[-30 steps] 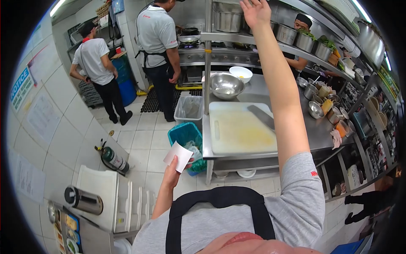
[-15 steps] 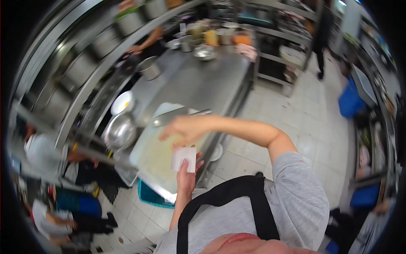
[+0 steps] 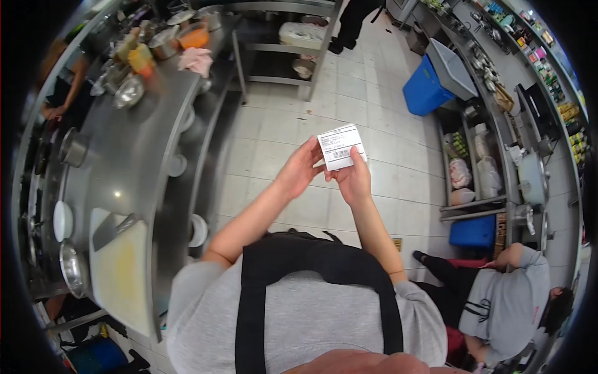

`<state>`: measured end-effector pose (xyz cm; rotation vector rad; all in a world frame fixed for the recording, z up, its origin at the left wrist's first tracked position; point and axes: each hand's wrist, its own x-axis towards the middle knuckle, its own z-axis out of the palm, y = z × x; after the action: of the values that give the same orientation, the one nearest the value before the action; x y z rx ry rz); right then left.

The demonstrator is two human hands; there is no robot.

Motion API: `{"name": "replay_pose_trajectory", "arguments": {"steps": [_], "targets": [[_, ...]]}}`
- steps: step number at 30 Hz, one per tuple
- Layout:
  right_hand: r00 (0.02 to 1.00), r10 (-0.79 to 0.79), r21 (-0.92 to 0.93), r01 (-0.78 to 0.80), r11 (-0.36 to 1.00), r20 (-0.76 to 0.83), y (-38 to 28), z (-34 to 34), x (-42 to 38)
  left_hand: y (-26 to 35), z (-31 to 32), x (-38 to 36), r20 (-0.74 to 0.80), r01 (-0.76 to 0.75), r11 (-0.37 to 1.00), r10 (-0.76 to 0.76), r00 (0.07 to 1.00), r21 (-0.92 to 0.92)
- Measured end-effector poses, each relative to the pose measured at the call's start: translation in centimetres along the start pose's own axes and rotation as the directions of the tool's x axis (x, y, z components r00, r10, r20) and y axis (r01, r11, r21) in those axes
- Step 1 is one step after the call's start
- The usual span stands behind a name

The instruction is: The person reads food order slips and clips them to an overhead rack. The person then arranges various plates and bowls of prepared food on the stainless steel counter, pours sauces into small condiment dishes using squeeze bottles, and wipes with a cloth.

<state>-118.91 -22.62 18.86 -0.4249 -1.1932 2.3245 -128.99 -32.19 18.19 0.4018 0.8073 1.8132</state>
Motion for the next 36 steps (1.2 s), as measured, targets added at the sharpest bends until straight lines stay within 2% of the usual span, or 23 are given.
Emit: {"name": "replay_pose_trajectory", "arguments": {"steps": [1, 2, 3, 4, 11, 13, 17, 19, 20, 22, 24, 26, 27, 29, 30, 32, 33, 35, 36], "targets": [[0.999, 0.037, 0.020, -0.038, 0.999, 0.036, -1.2, -1.9, 1.1, -0.4, 0.5, 2.8, 0.066, 0.081, 0.997, -0.080, 0.995, -0.002], [0.995, 0.073, 0.048, -0.077, 0.996, 0.072, -2.1, -3.4, 2.1, -0.7, 1.1, 5.2, 0.069, 0.087, 0.996, -0.085, 0.994, -0.025], [0.998, 0.060, 0.023, -0.059, 0.998, -0.035, -2.7, -4.1, 3.1, -0.7, 1.7, 7.4, 0.101, 0.147, 0.988, -0.143, 0.985, -0.040], [0.997, 0.061, 0.018, -0.061, 0.998, -0.044, -3.2, -5.5, 4.4, -0.7, 2.2, 9.8, 0.134, 0.207, 0.977, -0.199, 0.971, -0.046], [0.998, 0.018, -0.054, -0.021, 0.998, -0.062, -6.5, -15.3, 16.2, -2.1, 2.5, 27.9, 0.061, 0.234, 0.966, -0.229, 0.972, -0.108], [0.999, 0.035, -0.107, -0.033, 0.994, 0.015, -8.5, -18.4, 20.1, -2.2, 3.0, 33.4, 0.078, 0.258, 0.954, -0.249, 0.965, -0.155], [0.999, 0.006, -0.190, -0.012, 0.982, -0.036, -13.5, -23.6, 27.1, -1.5, 5.7, 44.4, 0.164, 0.325, 0.913, -0.291, 0.943, -0.245], [0.950, -0.178, -0.322, 0.089, 0.943, -0.258, -15.2, -25.8, 30.2, -2.3, 7.1, 49.1, 0.179, 0.316, 0.921, -0.279, 0.943, -0.227], [0.923, -0.259, -0.344, 0.154, 0.926, -0.284, -16.1, -27.3, 31.9, -2.6, 7.5, 51.5, 0.189, 0.310, 0.926, -0.273, 0.943, -0.214], [0.901, -0.255, -0.251, 0.173, 0.953, -0.350, -17.9, -30.6, 35.3, -2.5, 8.5, 55.8, 0.238, 0.329, 0.919, -0.277, 0.931, -0.217], [0.911, -0.270, -0.293, 0.179, 0.939, -0.310, -20.3, -33.2, 38.8, -1.6, 9.0, 60.2, 0.210, 0.258, 0.959, -0.229, 0.950, -0.121], [0.919, -0.282, -0.338, 0.182, 0.924, -0.276, -22.5, -36.1, 42.5, -1.7, 8.5, 64.9, 0.169, 0.078, 0.954, -0.131, 0.977, 0.290], [0.941, -0.256, -0.390, 0.154, 0.908, -0.223, -23.5, -37.6, 44.6, -1.6, 8.4, 66.8, 0.144, 0.005, 0.941, -0.057, 0.988, 0.337], [0.958, -0.237, -0.501, 0.129, 0.856, -0.159, -25.8, -40.2, 49.2, -1.0, 8.3, 71.0, 0.160, -0.041, 0.917, -0.025, 0.987, 0.398], [0.953, -0.246, -0.489, 0.131, 0.863, -0.179, -26.9, -41.2, 51.2, -0.7, 8.6, 72.8, 0.182, -0.084, 0.891, 0.002, 0.983, 0.446], [0.968, -0.248, -0.547, 0.185, 0.817, -0.044, -29.8, -42.8, 55.7, -0.1, 9.8, 76.4, 0.180, -0.092, 0.878, 0.006, 0.984, 0.470], [0.957, -0.283, -0.530, 0.207, 0.822, -0.065, -31.3, -43.8, 57.8, 0.1, 10.2, 78.2, 0.147, -0.094, 0.881, 0.028, 0.989, 0.464], [0.926, -0.313, -0.715, 0.365, 0.597, 0.211, -33.6, -45.8, 62.0, 0.6, 11.3, 82.5, 0.131, -0.081, 0.870, 0.019, 0.991, 0.486], [0.924, -0.336, -0.706, 0.360, 0.609, 0.181, -34.5, -47.1, 64.0, 0.7, 11.9, 84.6, 0.125, -0.103, 0.878, 0.049, 0.991, 0.467]]}}
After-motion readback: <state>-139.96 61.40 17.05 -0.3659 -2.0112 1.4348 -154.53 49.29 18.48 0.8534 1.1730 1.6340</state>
